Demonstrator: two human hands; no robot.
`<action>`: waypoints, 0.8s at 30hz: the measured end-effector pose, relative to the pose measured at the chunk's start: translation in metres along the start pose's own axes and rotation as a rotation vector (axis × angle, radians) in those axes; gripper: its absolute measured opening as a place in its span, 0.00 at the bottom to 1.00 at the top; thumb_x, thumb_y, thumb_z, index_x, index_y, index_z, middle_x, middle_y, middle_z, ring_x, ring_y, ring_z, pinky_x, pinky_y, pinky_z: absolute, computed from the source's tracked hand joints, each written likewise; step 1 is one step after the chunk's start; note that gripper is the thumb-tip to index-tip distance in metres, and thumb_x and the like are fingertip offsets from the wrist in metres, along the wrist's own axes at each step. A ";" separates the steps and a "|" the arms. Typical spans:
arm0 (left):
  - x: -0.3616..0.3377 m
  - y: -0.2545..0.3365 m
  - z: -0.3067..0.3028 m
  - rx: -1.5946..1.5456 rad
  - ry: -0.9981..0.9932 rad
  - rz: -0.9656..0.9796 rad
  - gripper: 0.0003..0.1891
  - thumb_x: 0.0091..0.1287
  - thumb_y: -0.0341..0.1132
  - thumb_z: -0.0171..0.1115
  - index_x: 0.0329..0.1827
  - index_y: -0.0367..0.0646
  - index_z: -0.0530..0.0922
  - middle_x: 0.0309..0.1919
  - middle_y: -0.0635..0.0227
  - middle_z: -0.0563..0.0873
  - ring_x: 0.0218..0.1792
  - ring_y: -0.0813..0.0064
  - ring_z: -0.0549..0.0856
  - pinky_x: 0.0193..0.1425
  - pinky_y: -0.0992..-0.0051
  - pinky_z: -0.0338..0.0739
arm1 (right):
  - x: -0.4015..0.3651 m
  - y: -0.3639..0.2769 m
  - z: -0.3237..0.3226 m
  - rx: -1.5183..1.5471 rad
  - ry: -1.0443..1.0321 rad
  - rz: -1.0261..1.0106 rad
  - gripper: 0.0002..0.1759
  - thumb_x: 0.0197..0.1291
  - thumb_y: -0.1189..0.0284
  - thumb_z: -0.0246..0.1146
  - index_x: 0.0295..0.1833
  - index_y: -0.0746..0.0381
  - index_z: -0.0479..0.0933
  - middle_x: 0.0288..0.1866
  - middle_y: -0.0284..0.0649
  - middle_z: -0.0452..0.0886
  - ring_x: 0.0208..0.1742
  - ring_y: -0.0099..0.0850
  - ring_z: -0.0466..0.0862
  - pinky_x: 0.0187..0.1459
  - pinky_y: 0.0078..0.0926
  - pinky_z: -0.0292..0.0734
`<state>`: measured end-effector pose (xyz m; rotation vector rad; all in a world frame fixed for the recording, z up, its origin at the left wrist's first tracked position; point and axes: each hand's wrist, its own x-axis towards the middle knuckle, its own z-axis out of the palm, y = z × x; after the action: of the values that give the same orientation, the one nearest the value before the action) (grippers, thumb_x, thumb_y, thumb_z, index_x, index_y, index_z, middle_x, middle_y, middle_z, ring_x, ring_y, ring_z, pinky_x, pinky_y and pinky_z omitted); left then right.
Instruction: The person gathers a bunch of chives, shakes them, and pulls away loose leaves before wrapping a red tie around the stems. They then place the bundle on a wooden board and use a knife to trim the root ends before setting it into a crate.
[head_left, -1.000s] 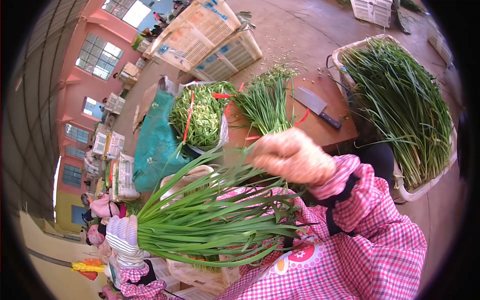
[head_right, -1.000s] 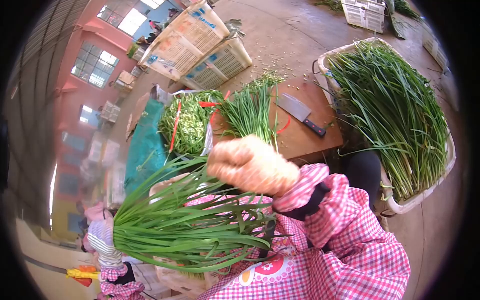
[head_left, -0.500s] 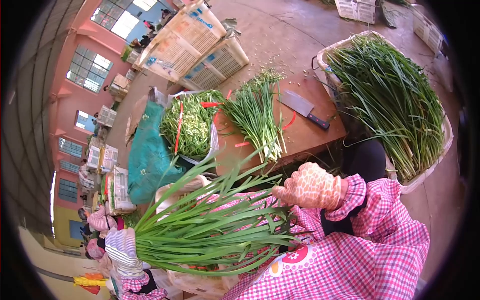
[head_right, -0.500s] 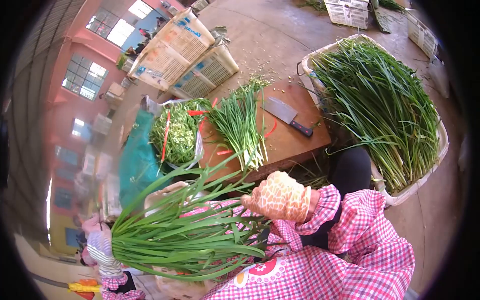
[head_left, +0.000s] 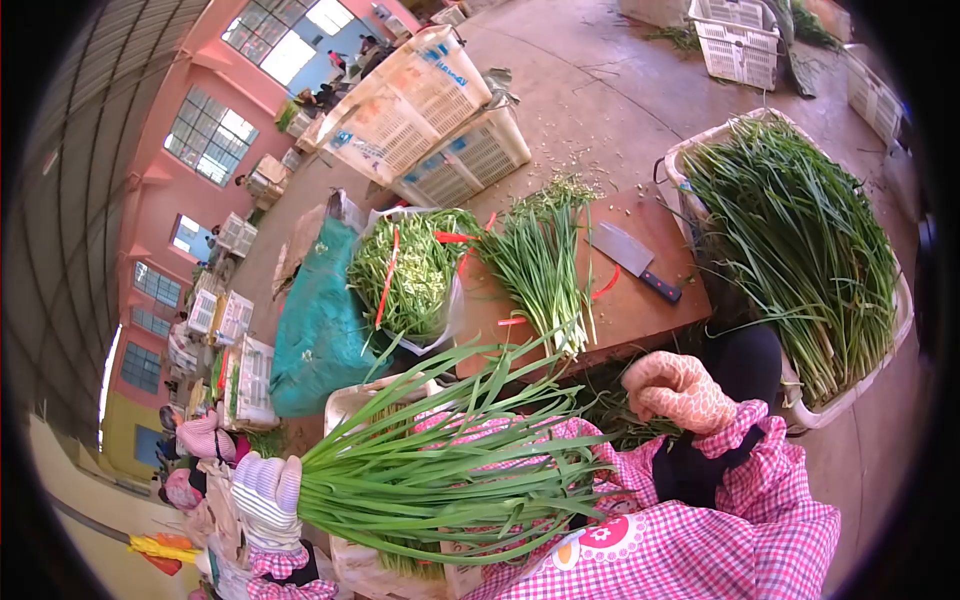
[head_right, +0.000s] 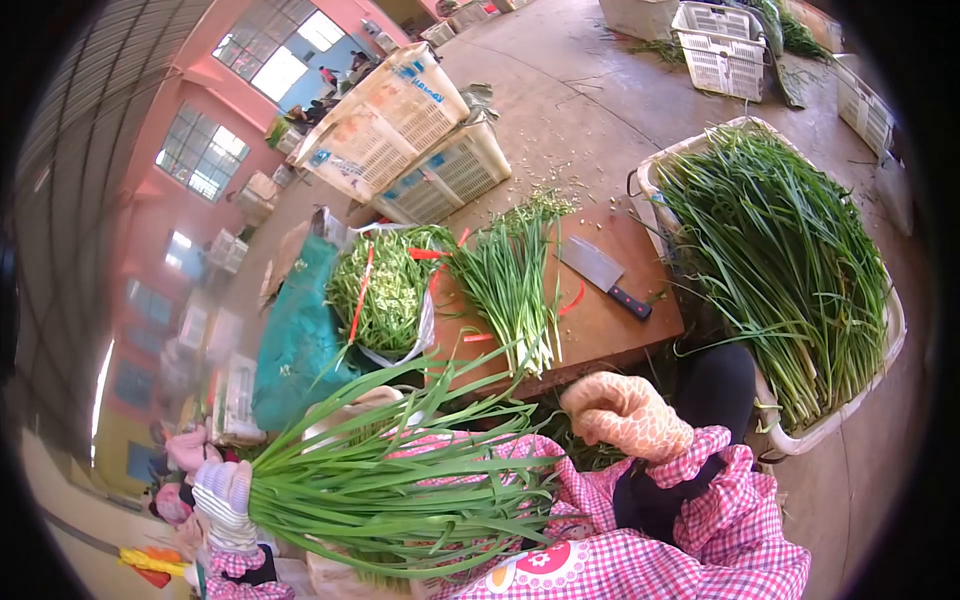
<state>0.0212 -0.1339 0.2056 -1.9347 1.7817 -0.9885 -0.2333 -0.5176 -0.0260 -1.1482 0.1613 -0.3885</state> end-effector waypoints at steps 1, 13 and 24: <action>0.000 -0.001 -0.001 -0.001 -0.018 0.012 0.24 0.47 0.31 0.64 0.50 0.40 0.75 0.30 0.62 0.76 0.30 0.60 0.78 0.43 0.55 0.77 | 0.003 -0.022 0.010 -0.062 -0.058 -0.032 0.08 0.60 0.78 0.61 0.45 0.65 0.80 0.32 0.36 0.80 0.32 0.25 0.80 0.36 0.26 0.77; 0.006 0.006 -0.003 0.000 -0.070 0.036 0.22 0.49 0.32 0.63 0.50 0.45 0.75 0.34 0.64 0.77 0.35 0.63 0.80 0.50 0.53 0.76 | 0.084 -0.039 0.085 -1.172 -0.296 -0.743 0.10 0.57 0.66 0.63 0.44 0.56 0.77 0.20 0.39 0.77 0.23 0.42 0.81 0.23 0.40 0.74; -0.013 0.007 0.030 -0.004 0.025 -0.072 0.21 0.53 0.34 0.66 0.51 0.38 0.76 0.36 0.59 0.79 0.38 0.56 0.80 0.48 0.54 0.76 | 0.073 -0.047 0.085 -0.602 -0.249 -0.500 0.04 0.59 0.72 0.61 0.39 0.59 0.78 0.28 0.43 0.81 0.30 0.45 0.82 0.34 0.37 0.77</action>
<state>0.0368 -0.1285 0.1764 -2.0103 1.7398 -1.0380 -0.1492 -0.4886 0.0567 -1.8261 -0.2532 -0.6583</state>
